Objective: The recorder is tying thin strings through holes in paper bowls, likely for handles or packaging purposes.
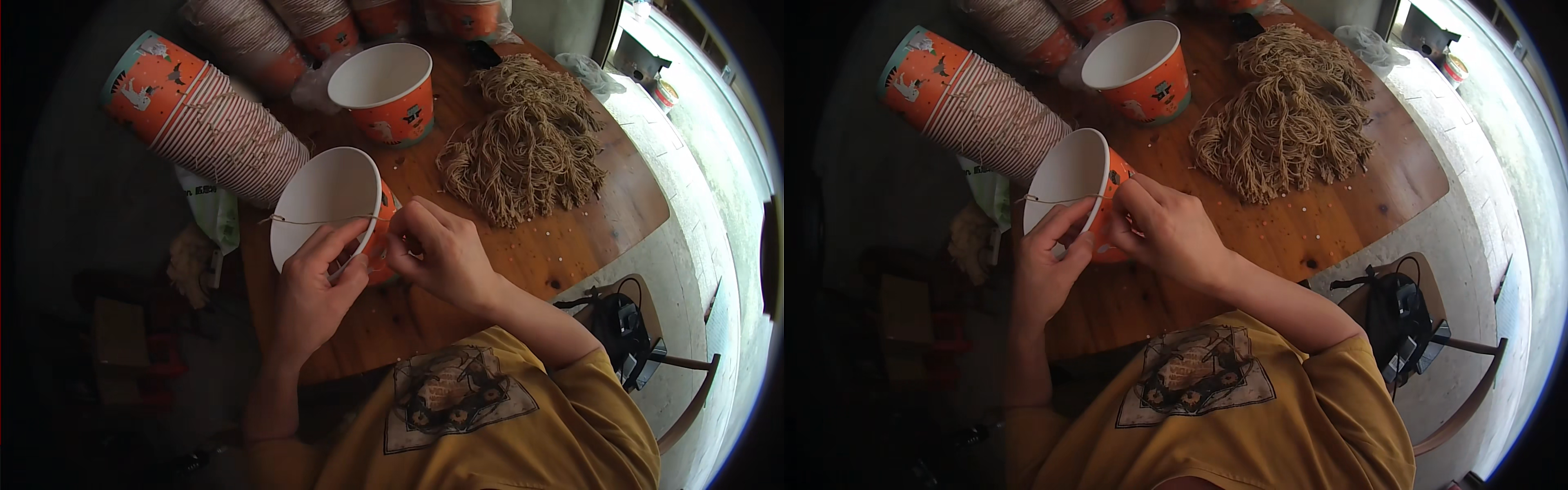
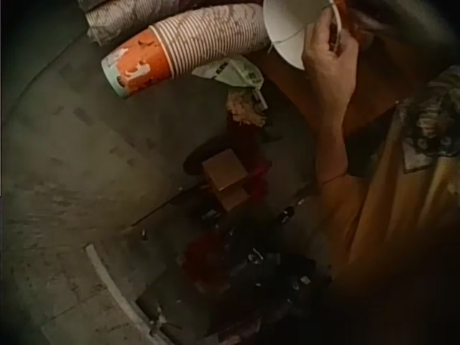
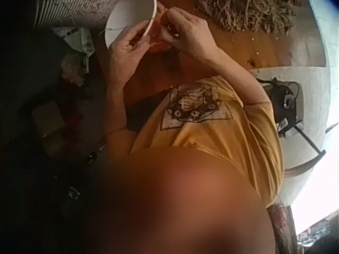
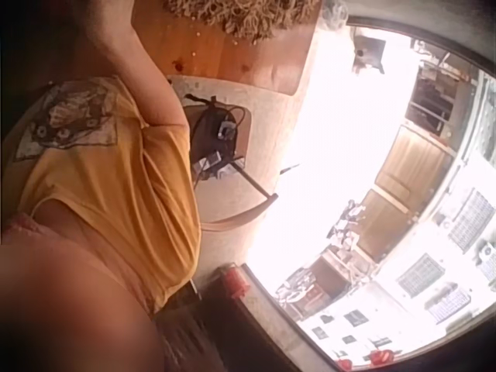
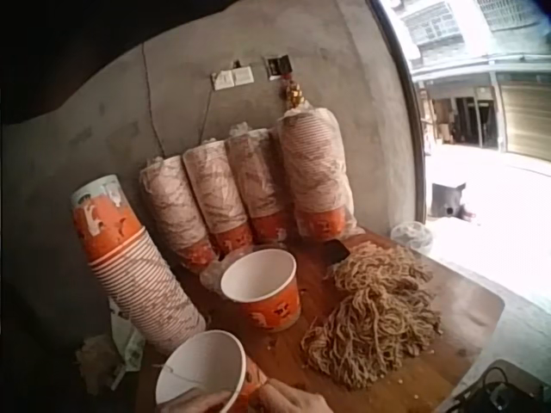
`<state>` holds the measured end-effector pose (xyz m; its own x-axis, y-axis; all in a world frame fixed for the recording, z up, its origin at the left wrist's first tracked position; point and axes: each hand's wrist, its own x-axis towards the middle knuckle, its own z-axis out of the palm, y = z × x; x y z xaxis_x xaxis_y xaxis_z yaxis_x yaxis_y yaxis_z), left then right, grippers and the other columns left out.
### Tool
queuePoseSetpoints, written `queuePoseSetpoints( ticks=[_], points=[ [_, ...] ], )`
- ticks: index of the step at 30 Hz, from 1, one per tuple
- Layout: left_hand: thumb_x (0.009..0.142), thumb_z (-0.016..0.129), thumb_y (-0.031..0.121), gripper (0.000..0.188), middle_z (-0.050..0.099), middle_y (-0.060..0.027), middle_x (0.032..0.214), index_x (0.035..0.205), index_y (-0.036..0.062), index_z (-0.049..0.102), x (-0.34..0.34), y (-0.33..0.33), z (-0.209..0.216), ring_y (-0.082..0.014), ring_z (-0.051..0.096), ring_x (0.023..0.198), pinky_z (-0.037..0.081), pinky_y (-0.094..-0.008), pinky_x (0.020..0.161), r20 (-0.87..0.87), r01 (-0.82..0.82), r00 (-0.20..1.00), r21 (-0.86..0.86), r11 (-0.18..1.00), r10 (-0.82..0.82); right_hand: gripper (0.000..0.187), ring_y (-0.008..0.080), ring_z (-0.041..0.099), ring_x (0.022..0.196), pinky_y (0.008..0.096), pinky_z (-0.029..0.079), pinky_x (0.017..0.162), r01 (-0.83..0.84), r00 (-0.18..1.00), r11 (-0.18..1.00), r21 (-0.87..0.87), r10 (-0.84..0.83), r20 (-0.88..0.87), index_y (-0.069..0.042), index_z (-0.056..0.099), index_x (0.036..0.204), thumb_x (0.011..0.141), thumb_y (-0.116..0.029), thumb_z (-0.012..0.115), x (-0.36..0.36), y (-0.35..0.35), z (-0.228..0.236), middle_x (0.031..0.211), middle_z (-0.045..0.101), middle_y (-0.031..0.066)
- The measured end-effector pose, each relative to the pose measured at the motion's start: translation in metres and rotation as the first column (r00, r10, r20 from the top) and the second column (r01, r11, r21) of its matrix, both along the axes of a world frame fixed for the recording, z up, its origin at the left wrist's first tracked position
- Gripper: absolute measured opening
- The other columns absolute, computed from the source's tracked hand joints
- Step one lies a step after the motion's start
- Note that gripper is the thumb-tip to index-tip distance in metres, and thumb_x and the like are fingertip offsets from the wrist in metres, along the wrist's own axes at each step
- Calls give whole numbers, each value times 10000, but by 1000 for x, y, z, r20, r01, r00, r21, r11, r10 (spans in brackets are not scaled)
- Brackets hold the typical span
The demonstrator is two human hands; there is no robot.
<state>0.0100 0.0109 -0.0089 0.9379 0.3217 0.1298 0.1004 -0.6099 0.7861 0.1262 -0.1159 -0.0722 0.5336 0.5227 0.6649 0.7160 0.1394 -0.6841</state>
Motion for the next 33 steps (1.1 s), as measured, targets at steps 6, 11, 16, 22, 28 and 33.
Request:
queuePoseSetpoints(
  ticks=[6,11,16,22,28,33],
  points=[
    [846,548,-17,372,607,-64,1004,1217,-5,569,-1,4,2,-100,580,809,496,-243,708,11,25,1000,-18,1000,-25,176,298,594,638,384,486,539,-14,1000,1000,-2,14,-16,-50,474,813,762,-73,641,-1,2,0,764,531,95],
    [848,516,-29,379,612,-62,1060,1225,-36,554,-1,9,4,-84,576,864,489,-236,772,24,-3,1000,-160,987,7,177,304,595,645,391,484,543,-17,998,1000,16,18,-65,-50,470,807,771,-77,641,-2,4,-2,758,531,101],
    [862,501,-9,393,621,-65,1085,1253,-40,535,-4,15,8,-91,566,936,462,-254,862,-16,0,1000,-181,984,-2,140,191,571,609,304,479,550,-4,997,1000,25,6,-76,-27,523,805,781,-28,661,-1,6,-1,732,540,82],
    [837,460,-10,459,595,-95,1163,1293,-56,495,-6,19,11,-114,541,1061,415,-264,939,-64,42,996,-231,972,-58,127,194,589,616,304,485,550,3,997,999,54,1,-74,-22,540,806,787,-33,666,4,9,0,743,560,88],
    [775,430,-28,646,563,-46,1036,1416,25,378,-5,19,17,-89,527,863,431,-227,818,-99,132,981,-284,950,-165,112,200,613,629,298,498,556,20,999,998,63,-19,-28,-36,569,829,798,-55,675,2,11,-3,758,584,87],
    [753,418,-42,717,528,-8,910,1456,54,315,-3,18,18,-49,466,769,393,-191,721,-105,130,979,-330,935,-173,116,204,625,628,304,505,555,37,999,999,38,-36,-11,-43,571,826,802,-69,682,2,11,-2,759,595,83]
  ],
)
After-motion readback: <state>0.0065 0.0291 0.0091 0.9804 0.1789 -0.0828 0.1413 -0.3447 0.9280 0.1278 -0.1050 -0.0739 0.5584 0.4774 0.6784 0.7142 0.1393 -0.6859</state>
